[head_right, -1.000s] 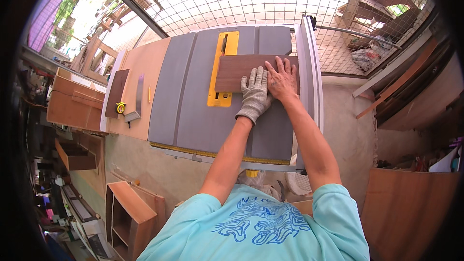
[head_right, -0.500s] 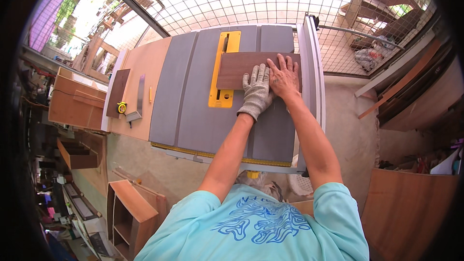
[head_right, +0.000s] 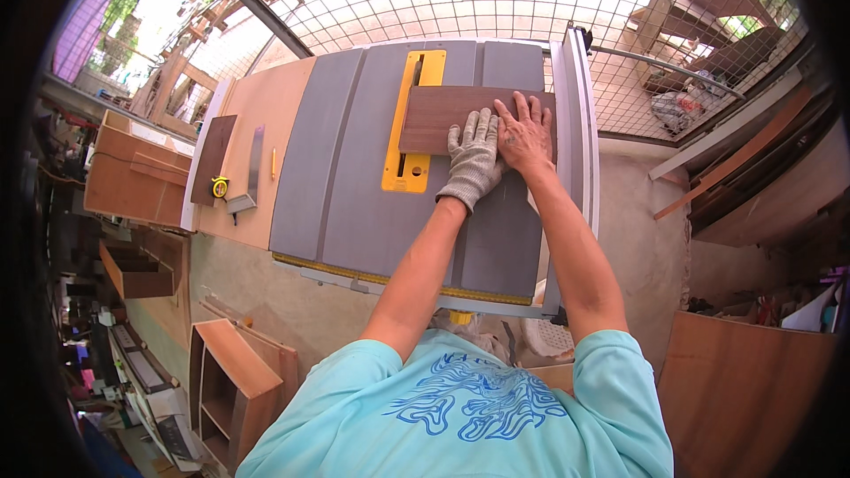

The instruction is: The person cuts a piece of wood using a table saw. The person places the wood on the saw table, aligns it with the guide, and pushes it through the saw blade to make the cut.

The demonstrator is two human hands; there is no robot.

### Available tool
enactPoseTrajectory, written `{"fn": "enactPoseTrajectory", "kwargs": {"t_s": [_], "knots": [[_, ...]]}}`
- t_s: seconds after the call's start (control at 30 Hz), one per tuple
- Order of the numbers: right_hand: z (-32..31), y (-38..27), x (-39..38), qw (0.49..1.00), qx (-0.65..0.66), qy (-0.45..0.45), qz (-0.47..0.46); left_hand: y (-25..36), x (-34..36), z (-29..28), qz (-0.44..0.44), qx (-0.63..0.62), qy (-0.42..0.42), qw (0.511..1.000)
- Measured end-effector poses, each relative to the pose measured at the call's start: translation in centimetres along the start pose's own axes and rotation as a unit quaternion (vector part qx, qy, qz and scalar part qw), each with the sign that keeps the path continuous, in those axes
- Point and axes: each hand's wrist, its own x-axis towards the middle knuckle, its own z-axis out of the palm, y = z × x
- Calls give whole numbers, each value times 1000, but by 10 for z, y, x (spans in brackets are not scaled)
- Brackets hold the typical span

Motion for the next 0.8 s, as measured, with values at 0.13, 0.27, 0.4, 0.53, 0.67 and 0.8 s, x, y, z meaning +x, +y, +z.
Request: {"fn": "enactPoseTrajectory", "kwargs": {"t_s": [0.13, 0.27, 0.4, 0.53, 0.67, 0.8], "knots": [[2, 0, 4, 1000, -3, 2, -3, -3, 4, 4, -2, 3, 16, 1000], [6, 5, 11, 1000, 4, 6, 1, -1, 10, 2, 0, 5, 7, 1000], [5, 1, 16, 1000, -5, -10, -2, -5, 15, -1, -6, 5, -4, 1000], [12, 9, 22, 1000, 16, 13, 3, -4, 23, 4, 2, 8, 1, 1000], [12, 8, 27, 1000, 14, 9, -2, -7, 27, 5, 0, 4, 5, 1000], [11, 7, 28, 1000, 0, 23, -10, -8, 29, 3, -1, -4, 6, 1000]]}}
